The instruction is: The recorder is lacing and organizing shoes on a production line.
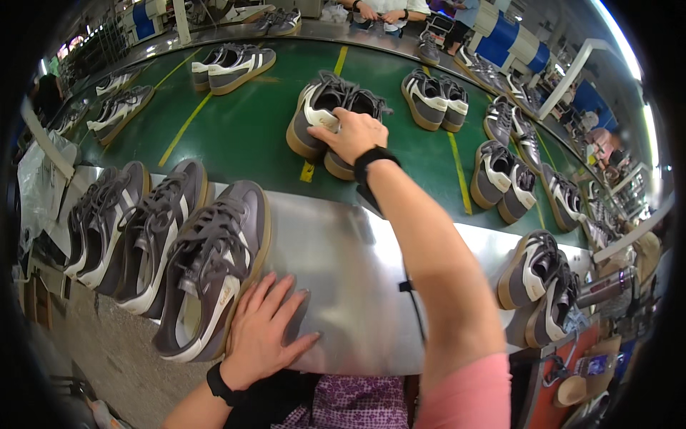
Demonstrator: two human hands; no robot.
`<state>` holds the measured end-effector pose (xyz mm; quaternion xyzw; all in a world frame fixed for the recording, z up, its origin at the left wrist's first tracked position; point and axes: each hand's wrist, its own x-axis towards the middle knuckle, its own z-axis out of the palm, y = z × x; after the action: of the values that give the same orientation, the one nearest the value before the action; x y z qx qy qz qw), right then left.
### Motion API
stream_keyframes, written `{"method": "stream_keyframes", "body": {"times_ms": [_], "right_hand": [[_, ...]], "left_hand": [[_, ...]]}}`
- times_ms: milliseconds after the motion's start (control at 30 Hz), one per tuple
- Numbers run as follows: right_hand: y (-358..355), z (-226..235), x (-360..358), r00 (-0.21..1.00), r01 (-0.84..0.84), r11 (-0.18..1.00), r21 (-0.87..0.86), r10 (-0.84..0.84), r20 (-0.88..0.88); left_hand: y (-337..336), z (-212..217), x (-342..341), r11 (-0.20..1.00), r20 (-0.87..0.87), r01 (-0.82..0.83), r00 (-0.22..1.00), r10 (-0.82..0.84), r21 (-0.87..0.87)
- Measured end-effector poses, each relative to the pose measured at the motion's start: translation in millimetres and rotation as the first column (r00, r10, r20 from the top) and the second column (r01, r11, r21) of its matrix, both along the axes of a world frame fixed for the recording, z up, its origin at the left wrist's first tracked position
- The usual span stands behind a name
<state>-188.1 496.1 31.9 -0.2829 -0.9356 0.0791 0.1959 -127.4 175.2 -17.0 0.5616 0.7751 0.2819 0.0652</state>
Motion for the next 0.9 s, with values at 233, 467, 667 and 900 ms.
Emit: {"method": "stream_keyframes", "body": {"times_ms": [233,467,667,900], "right_hand": [[-79,41,155,0.961,-0.269,0.960,0.081,0.262,0.090],[-159,34,264,0.926,-0.377,0.915,0.146,0.373,0.056],[-171,9,263,0.959,-0.189,0.934,0.303,0.242,-0.146],[-174,7,262,0.965,-0.115,0.928,0.354,0.188,-0.181]], "left_hand": [[0,-8,1,0.996,-0.052,0.004,0.999,0.001,0.088],[-6,-9,11,0.987,-0.106,-0.061,0.991,0.077,0.148],[2,-5,7,0.944,0.445,-0.167,0.895,0.024,0.285],[80,26,14,0.966,0.534,-0.157,0.845,0.024,0.204]]}}
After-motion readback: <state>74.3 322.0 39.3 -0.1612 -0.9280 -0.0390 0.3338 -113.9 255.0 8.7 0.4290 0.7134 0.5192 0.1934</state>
